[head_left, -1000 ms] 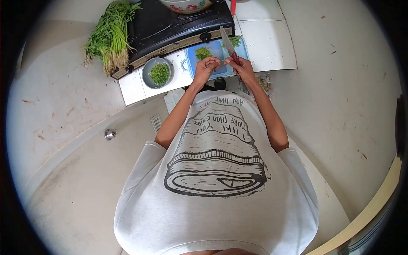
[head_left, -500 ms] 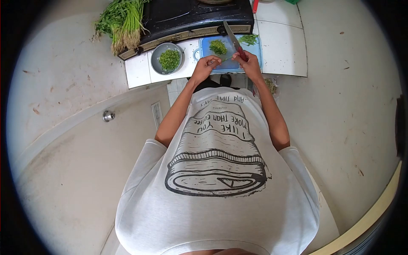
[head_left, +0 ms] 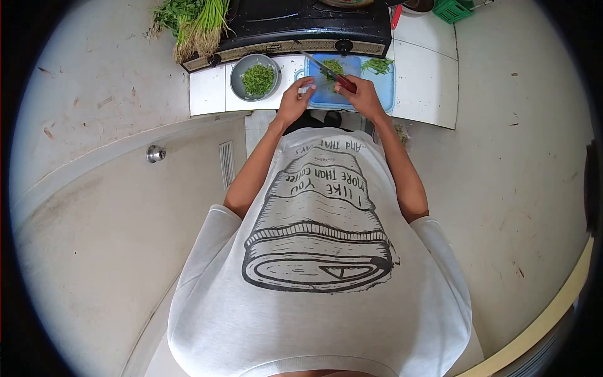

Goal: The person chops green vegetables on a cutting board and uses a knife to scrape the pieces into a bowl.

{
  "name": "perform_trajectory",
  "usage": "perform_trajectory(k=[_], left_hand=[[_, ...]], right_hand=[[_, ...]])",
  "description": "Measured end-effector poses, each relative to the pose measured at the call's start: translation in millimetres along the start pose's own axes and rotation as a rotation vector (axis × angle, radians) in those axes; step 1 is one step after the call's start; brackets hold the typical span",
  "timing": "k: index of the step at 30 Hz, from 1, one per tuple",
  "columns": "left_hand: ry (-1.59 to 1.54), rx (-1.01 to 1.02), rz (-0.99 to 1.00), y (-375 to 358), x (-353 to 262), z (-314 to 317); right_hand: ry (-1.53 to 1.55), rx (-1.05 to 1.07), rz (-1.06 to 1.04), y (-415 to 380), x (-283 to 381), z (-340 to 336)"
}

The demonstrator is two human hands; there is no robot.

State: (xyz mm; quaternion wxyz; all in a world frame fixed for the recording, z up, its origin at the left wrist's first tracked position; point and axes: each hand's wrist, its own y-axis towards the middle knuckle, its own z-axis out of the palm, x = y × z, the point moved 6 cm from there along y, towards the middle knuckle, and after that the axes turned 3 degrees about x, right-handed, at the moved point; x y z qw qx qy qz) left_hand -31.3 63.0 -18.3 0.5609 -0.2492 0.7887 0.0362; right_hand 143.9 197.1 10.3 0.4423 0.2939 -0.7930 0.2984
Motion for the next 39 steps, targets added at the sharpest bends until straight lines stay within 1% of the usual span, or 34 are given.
perform_trajectory(k=[2, 3, 4, 6, 7, 9, 10, 12, 13, 15, 16, 18, 19, 21, 22, 24, 25, 26, 27, 28, 29, 32, 34, 36, 37, 38, 39], left_hand=[[-0.160, 0.252, 0.042, 0.0, -23.3, 19.0], [-0.302, 0.262, 0.070, 1.8, -24.9, 28.7], [-0.304, 0.261, 0.072, 4.9, -22.7, 34.0], [-0.451, 0.389, 0.058, 10.4, -22.0, 48.1], [-0.452, 0.393, 0.063, 11.8, -20.5, 48.8], [-0.420, 0.480, -0.047, 11.2, -11.4, 54.1], [-0.419, 0.486, -0.043, 10.7, -10.0, 54.8], [-0.463, 0.500, -0.140, 8.1, -1.9, 56.1], [-0.461, 0.503, -0.141, 7.3, -0.2, 55.5], [-0.496, 0.483, -0.137, 7.2, 6.0, 54.6], [-0.495, 0.486, -0.137, 7.6, 10.4, 56.3], [-0.440, 0.408, -0.069, 12.2, 14.1, 53.2], [-0.438, 0.411, -0.065, 13.6, 15.4, 53.7], [-0.100, 0.158, -0.139, 19.7, 30.0, 41.0], [-0.098, 0.162, -0.136, 22.3, 34.8, 42.2], [0.021, -0.022, -0.033, 24.9, 37.4, 30.0], [0.185, -0.068, 0.084, 24.6, 34.2, 24.3], [0.186, -0.067, 0.083, 25.2, 36.9, 24.6], [0.214, -0.088, 0.143, 24.3, 34.0, 24.7], [0.242, -0.108, 0.201, 23.1, 31.9, 24.7], [0.243, -0.105, 0.200, 22.3, 33.7, 25.3], [0.313, -0.073, 0.250, 18.1, 25.2, 29.8], [0.364, -0.006, 0.269, 16.9, 24.7, 33.4], [0.404, 0.018, 0.287, 16.8, 23.0, 34.6], [0.443, 0.043, 0.306, 15.7, 22.1, 36.5], [0.445, 0.043, 0.302, 15.4, 22.2, 36.1], [0.492, 0.088, 0.360, 15.2, 24.5, 39.6]], right_hand=[[0.024, 0.035, 0.024, 1.0, -0.5, 3.6], [0.052, 0.068, 0.047, 1.0, 1.6, 5.7], [0.049, 0.068, 0.046, -0.1, 5.0, 4.8], [0.100, 0.057, 0.071, -2.8, 8.5, -0.7], [0.098, 0.052, 0.070, -2.2, 0.8, 0.3], [0.118, -0.054, -0.095, -3.6, -5.4, -2.1], [0.116, -0.060, -0.094, -5.5, -9.8, -2.2], [0.151, -0.098, -0.023, -9.4, -21.6, -1.6], [0.153, -0.100, -0.022, -9.3, -24.8, -0.6], [0.215, -0.056, 0.043, -9.4, -35.1, 4.7], [0.216, -0.059, 0.044, -10.3, -38.5, 5.7], [0.150, -0.052, 0.033, -9.8, -40.8, 6.9], [0.149, -0.057, 0.031, -9.9, -41.5, 6.3], [0.001, -0.039, 0.086, -10.5, -49.8, 7.3], [0.001, -0.044, 0.086, -9.5, -55.0, 7.7], [-0.062, -0.019, 0.133, -10.1, -66.9, 12.1], [-0.060, -0.016, 0.136, -12.3, -71.2, 15.6], [-0.020, -0.016, 0.137, -16.4, -74.7, 18.4], [0.020, -0.015, 0.138, -20.1, -74.1, 19.2], [0.021, -0.015, 0.141, -21.4, -74.0, 19.7], [0.003, -0.002, 0.145, -22.4, -73.9, 20.6], [-0.036, 0.025, 0.170, -25.9, -68.0, 18.6], [-0.057, 0.044, 0.187, -26.5, -70.3, 22.0], [-0.206, 0.078, 0.166, -27.6, -69.5, 24.3], [-0.204, 0.080, 0.166, -29.8, -69.7, 25.1], [-0.196, 0.055, 0.114, -32.9, -66.5, 25.4], [-0.186, 0.031, 0.062, -34.9, -64.1, 26.9]])
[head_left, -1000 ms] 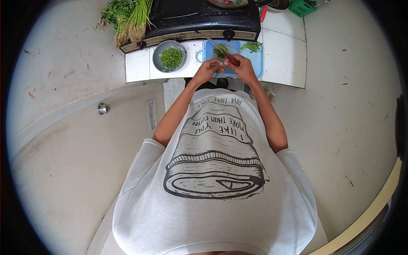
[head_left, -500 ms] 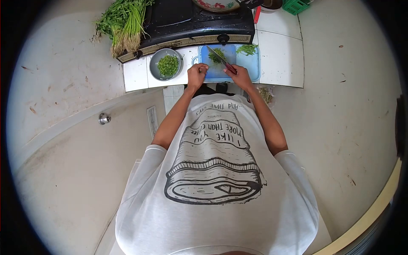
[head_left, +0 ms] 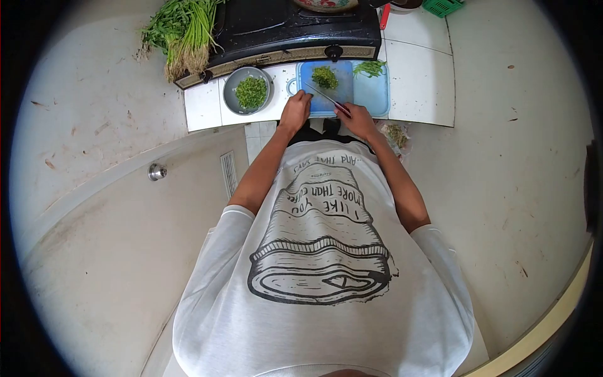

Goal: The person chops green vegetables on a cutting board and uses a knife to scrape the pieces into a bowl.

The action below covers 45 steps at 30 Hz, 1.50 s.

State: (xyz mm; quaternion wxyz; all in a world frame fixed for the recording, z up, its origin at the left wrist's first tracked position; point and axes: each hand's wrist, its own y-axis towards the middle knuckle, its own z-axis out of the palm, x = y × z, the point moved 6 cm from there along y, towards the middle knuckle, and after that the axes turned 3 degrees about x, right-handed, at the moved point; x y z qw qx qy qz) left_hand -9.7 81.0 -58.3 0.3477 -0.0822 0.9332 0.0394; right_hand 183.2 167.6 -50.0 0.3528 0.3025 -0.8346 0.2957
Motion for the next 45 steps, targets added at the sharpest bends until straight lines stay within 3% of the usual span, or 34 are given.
perform_trajectory(k=[2, 15, 31, 40, 45], left_hand=[[0.107, 0.063, 0.084, -2.1, 1.6, 9.5], [0.148, 0.084, 0.126, -5.6, -1.2, 11.0], [0.114, 0.057, 0.135, -8.1, -2.4, 7.7], [0.122, 0.055, 0.137, -7.8, -7.1, 6.6], [0.125, 0.064, 0.130, -6.7, -3.5, 9.1]], right_hand=[[0.001, 0.001, -0.006, -1.7, -0.4, 4.5], [-0.162, 0.086, 0.066, -6.7, -20.1, 20.4], [-0.264, 0.029, 0.004, -9.2, -8.6, 11.9], [-0.313, 0.166, 0.096, -7.2, -20.8, 13.7], [-0.294, 0.067, -0.049, -2.9, -9.7, 16.6]])
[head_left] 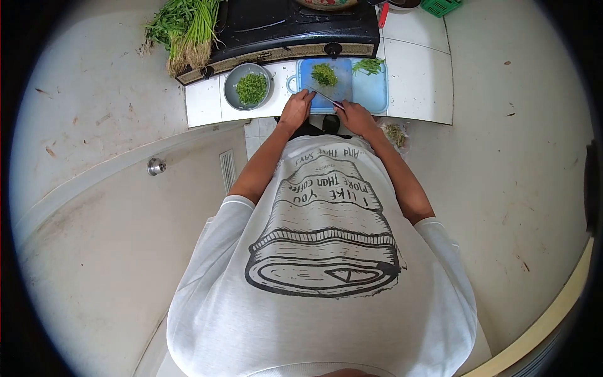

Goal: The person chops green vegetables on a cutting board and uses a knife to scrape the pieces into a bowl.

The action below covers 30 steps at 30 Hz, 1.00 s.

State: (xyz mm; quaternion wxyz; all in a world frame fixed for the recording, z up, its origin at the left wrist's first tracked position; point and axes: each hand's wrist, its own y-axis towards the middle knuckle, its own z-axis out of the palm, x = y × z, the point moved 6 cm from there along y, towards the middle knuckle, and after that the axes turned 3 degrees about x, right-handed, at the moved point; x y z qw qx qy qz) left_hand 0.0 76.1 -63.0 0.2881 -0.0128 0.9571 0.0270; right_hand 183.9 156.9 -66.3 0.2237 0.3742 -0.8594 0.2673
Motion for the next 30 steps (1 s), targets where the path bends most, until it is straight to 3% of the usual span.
perform_trajectory(k=[30], left_hand=[[0.058, 0.031, -0.012, -1.1, 3.1, 4.3]], right_hand=[[-0.087, 0.096, 0.071, 10.0, 8.4, 0.3]])
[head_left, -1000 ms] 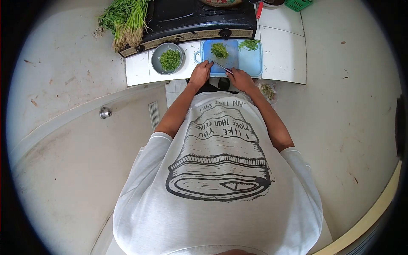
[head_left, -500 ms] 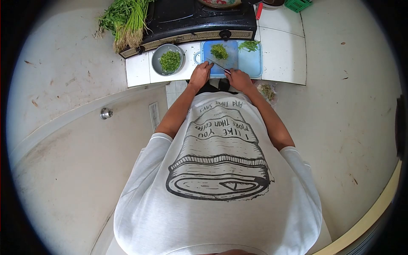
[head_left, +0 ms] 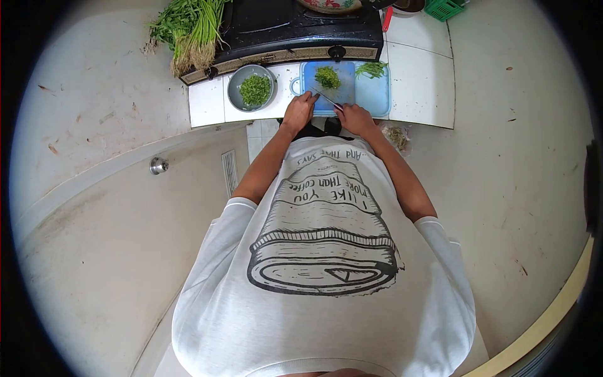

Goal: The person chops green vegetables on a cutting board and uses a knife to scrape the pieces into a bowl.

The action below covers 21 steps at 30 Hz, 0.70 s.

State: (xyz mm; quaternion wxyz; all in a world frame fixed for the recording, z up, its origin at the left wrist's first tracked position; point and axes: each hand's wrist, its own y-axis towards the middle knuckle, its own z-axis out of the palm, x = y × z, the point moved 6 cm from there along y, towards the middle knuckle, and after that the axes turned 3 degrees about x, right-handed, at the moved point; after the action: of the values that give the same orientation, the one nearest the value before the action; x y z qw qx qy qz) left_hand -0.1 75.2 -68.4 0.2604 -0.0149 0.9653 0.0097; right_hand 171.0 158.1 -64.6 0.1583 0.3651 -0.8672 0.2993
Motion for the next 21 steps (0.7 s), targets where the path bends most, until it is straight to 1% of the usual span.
perform_trajectory(k=[7, 9, 12, 21], left_hand=[[0.009, 0.011, -0.022, -0.6, -2.3, 0.4], [0.018, 0.016, -0.017, -0.5, -0.9, 0.7], [0.003, 0.000, -0.007, -0.1, -1.1, -1.6], [0.009, 0.028, -0.011, 1.0, -4.2, -3.5]], right_hand=[[0.037, 0.023, 0.045, -11.8, -16.2, 3.1], [0.042, 0.051, 0.000, -7.4, -8.4, 2.0], [0.044, 0.028, -0.019, -6.0, -2.9, -1.3], [0.018, 0.030, -0.025, 1.4, -8.7, 10.0]])
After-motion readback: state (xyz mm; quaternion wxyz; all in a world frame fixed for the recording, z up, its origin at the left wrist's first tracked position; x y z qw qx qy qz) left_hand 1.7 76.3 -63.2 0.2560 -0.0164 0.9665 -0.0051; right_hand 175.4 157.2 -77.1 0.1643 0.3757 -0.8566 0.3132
